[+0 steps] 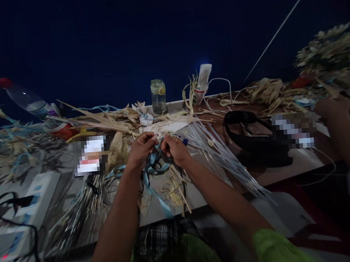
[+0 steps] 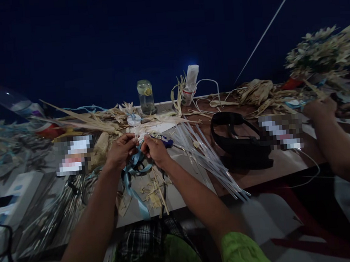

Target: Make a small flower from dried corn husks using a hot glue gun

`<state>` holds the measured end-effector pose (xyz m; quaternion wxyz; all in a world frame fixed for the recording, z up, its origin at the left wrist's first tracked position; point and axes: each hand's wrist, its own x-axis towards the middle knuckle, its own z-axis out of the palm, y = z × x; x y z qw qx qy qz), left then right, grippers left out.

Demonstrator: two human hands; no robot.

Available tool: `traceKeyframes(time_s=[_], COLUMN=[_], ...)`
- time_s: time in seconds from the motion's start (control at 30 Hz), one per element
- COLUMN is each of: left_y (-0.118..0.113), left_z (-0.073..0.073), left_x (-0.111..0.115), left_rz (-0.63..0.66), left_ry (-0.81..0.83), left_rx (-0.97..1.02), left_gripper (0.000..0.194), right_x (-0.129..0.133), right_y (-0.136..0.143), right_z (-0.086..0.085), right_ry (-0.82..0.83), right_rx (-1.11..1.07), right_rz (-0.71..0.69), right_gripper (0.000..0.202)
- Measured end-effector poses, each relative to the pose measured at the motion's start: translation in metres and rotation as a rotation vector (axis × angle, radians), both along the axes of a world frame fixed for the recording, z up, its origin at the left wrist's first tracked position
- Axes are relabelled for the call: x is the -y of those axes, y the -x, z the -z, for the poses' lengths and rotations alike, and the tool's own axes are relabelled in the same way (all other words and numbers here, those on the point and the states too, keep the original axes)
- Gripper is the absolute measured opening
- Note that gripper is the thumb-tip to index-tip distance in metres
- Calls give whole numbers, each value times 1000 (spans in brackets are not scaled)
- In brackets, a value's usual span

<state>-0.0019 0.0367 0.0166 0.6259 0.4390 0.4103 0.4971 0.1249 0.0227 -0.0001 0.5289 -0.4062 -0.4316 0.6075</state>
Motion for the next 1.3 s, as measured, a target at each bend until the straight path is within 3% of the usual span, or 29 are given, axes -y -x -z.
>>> traceKeyframes(time_s=[0.37, 0.8, 1.3], left_y=[-5, -9, -9], left_z=[-2, -3, -4], left_x=[3, 5, 4], left_rz=[1, -43, -70], left_ry=[3, -45, -20], left_rx=[-44, -136, -88], left_gripper=[26, 23, 24], right_x=[4, 3, 2], right_y=[-2, -5, -3], right_z=[-7, -4, -2], right_ry=[235, 249, 214], right_rx=[-307, -406, -450], right_rz=[-408, -560, -516], right_gripper=[56, 60, 57])
